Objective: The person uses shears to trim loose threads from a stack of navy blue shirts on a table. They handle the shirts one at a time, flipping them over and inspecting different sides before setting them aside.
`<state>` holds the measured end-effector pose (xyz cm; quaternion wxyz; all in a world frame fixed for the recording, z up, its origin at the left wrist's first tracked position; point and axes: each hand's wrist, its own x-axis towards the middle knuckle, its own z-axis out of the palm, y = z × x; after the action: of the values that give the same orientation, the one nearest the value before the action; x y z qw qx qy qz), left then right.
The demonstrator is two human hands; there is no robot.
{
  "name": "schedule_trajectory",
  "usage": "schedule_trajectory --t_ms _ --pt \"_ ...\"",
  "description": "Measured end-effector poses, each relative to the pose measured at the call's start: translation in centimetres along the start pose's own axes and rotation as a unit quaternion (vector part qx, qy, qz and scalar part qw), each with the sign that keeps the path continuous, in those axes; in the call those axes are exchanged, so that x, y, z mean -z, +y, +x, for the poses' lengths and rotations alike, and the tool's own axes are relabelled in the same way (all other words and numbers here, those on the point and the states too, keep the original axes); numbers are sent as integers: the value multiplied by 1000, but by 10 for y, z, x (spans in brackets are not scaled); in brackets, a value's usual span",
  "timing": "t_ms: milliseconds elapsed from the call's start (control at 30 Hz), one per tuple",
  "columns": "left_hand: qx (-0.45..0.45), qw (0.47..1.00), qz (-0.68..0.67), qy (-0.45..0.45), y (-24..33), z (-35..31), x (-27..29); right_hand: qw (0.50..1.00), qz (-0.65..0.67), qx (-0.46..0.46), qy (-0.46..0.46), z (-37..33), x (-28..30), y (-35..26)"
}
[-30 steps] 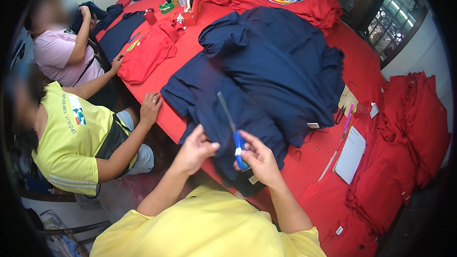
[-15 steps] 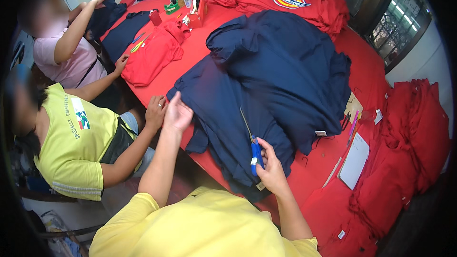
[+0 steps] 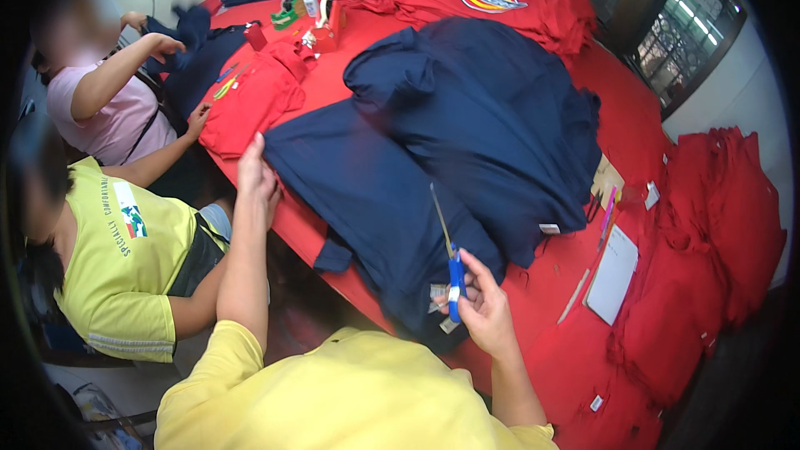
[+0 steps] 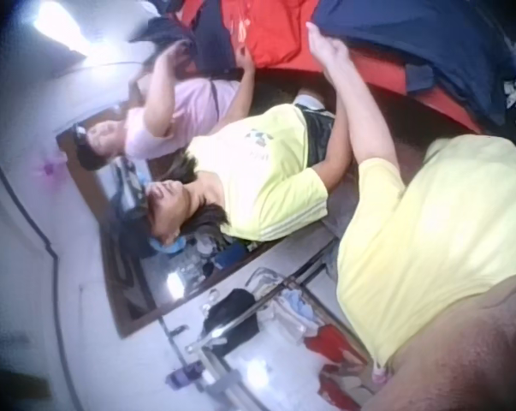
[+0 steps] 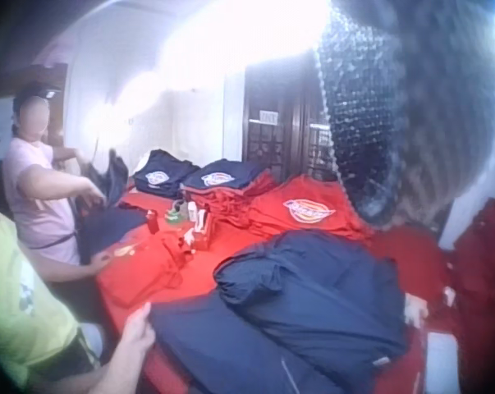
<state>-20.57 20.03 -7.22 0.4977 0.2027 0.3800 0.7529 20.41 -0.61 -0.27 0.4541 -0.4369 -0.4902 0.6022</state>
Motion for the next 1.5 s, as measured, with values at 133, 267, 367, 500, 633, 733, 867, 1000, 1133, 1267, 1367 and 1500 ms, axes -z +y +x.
schedule_trajectory --t_ms 133,267,367,500,633,733,867,1000,1133,1267,1367,1500 --pt "-60 971 227 43 5 17 -21 1000 11 -15 18 -11 -5 -7" --pt "-3 910 402 -101 -8 -2 -63 937 -320 99 -94 -15 -28 11" --pt "-7 925 356 -131 -7 32 -44 823 -516 222 -84 -3 -29 57" --pt "25 872 445 -202 41 33 -98 979 -149 133 24 16 7 5" --pt "-77 880 280 -376 66 21 -200 898 -146 242 338 37 129 -67" --pt "-109 707 473 -515 30 -25 -241 746 -304 302 510 43 172 -70" --pt "-136 476 729 -473 -49 -47 -224 895 -182 267 307 57 77 -35" --pt "-330 632 615 -337 -91 -39 -182 827 -417 231 299 75 79 11" --pt "-312 711 550 -308 -97 -92 -136 820 -406 266 303 71 99 28" --pt "-239 626 673 -313 -87 -180 -56 868 -312 285 260 62 99 24" --pt "-184 774 562 -227 -66 -210 -26 942 -127 291 112 31 55 19" --pt "-400 718 562 -94 -73 -240 -34 993 -19 70 -98 -3 9 70"
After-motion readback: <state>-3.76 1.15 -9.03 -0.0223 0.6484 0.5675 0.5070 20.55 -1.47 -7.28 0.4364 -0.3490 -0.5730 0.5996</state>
